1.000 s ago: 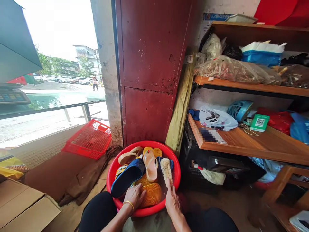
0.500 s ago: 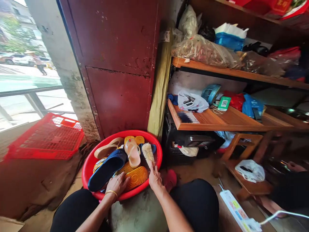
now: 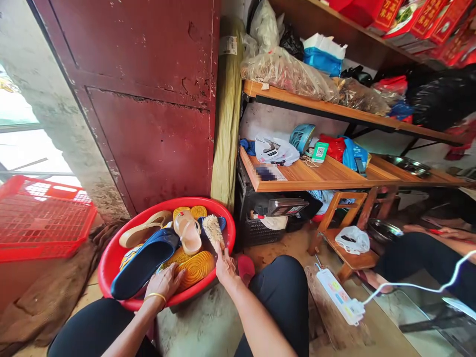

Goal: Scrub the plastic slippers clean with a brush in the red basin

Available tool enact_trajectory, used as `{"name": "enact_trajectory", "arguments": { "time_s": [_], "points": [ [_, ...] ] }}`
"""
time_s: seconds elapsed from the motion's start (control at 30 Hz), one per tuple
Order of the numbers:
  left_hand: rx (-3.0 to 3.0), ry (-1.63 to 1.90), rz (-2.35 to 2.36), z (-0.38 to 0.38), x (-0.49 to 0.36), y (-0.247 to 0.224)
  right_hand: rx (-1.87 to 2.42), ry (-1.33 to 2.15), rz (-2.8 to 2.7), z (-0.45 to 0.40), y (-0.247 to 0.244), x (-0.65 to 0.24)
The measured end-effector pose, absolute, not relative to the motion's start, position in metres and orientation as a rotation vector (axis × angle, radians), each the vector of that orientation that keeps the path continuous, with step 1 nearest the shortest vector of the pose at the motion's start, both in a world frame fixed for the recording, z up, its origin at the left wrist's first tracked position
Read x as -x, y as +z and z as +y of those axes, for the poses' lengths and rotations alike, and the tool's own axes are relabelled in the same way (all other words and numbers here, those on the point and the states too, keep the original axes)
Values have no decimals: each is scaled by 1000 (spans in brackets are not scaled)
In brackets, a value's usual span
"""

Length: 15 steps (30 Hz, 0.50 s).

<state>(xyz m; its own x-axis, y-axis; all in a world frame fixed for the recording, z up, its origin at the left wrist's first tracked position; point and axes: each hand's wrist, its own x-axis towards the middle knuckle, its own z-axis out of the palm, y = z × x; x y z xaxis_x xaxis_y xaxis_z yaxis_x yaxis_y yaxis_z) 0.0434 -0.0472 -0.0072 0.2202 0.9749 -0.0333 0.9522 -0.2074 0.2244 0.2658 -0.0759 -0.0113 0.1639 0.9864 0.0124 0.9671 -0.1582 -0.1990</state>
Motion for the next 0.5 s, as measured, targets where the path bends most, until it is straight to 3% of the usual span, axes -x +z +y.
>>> {"name": "enact_trajectory", "arguments": {
  "time_s": [0.23, 0.5],
  "points": [
    [-2432, 250, 1874, -44, -43, -18, 2291, 180, -1930, -76, -6, -265],
    [-2290, -35, 1580, -33, -42, -26, 2282, 132, -1933, -77, -7, -264]
  ]
}}
